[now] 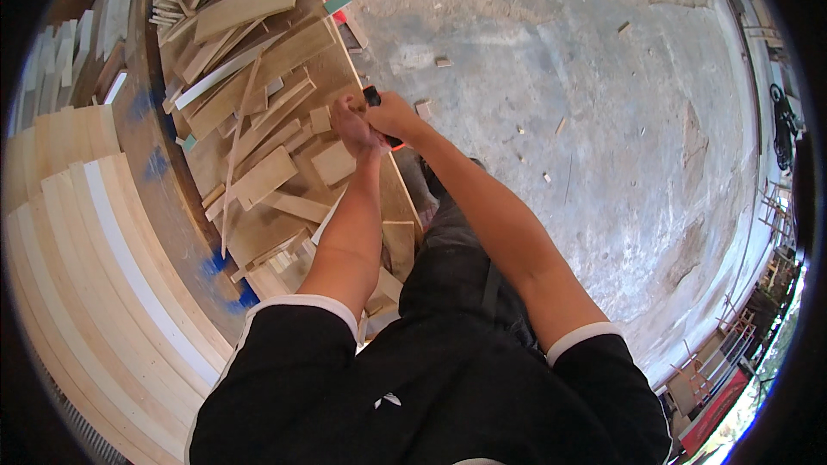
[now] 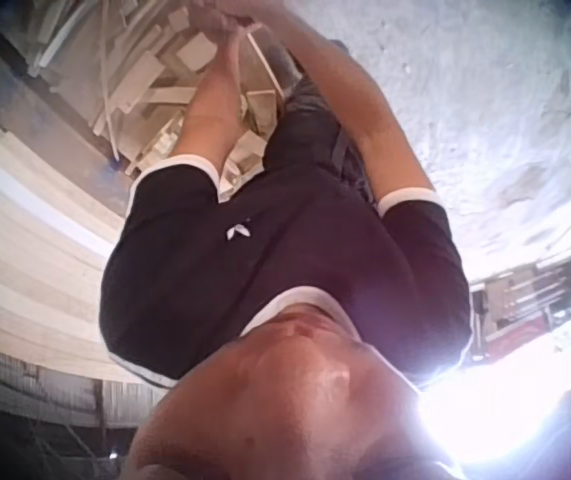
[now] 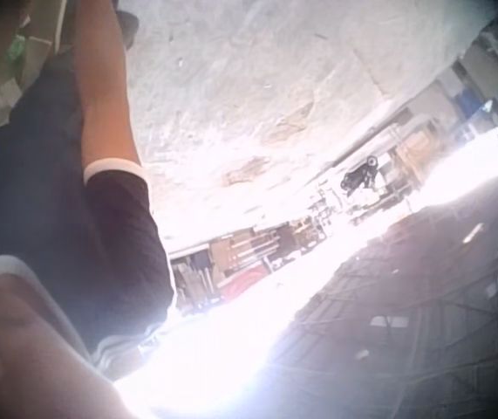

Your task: The person holds a small piece of wood and uses a piece of sandpaper to sand the edges and faces of the wood.

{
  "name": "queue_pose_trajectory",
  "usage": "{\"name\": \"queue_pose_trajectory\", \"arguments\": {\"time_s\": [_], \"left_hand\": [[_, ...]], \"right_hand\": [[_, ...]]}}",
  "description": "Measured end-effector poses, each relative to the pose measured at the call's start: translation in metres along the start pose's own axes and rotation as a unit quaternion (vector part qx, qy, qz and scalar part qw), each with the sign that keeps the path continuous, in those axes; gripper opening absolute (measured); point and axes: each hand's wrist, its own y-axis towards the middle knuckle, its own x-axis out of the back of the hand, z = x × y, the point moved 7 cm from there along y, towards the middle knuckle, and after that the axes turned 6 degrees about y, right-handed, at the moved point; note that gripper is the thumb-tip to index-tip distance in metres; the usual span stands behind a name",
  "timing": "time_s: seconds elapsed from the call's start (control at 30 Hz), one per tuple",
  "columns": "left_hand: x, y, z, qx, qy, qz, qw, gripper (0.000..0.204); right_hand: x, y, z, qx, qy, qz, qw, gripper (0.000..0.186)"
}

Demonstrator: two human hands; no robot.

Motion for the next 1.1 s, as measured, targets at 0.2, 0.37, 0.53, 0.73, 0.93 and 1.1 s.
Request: {"name": "queue_pose_trajectory", "arguments": {"time_s": [0.2,0.37,0.53,0.73,0.93,1.1], "left_hand": [[0.003,0.004,0.0,-0.038,0.101,-0.011,0.994,0.018],[0.023,-0.014,-0.038,-0.067,-0.026,-0.054,0.996,0.022],[0.032,-0.033,-0.056,-0.149,0.025,0.079,0.985,0.02],[0.041,-0.065,-0.09,-0.199,0.224,0.342,0.891,0.034],[0.045,-0.098,-0.147,-0.241,0.207,0.311,0.896,0.039],[0.048,-0.137,-0.172,-0.251,0.133,0.156,0.946,0.037]], "right_hand": [[-0.007,-0.049,0.003,0.206,-0.018,-0.078,0.975,0.007],[0.007,-0.086,-0.016,0.261,0.05,-0.114,0.957,0.011],[0.031,-0.113,-0.02,0.053,0.15,-0.037,0.987,0.011],[0.064,-0.156,0.003,0.04,0.181,-0.014,0.982,0.012],[0.098,-0.176,0.017,0.026,0.171,-0.01,0.985,0.013],[0.125,-0.202,0.042,0.11,-0.01,-0.002,0.994,0.01]]}}
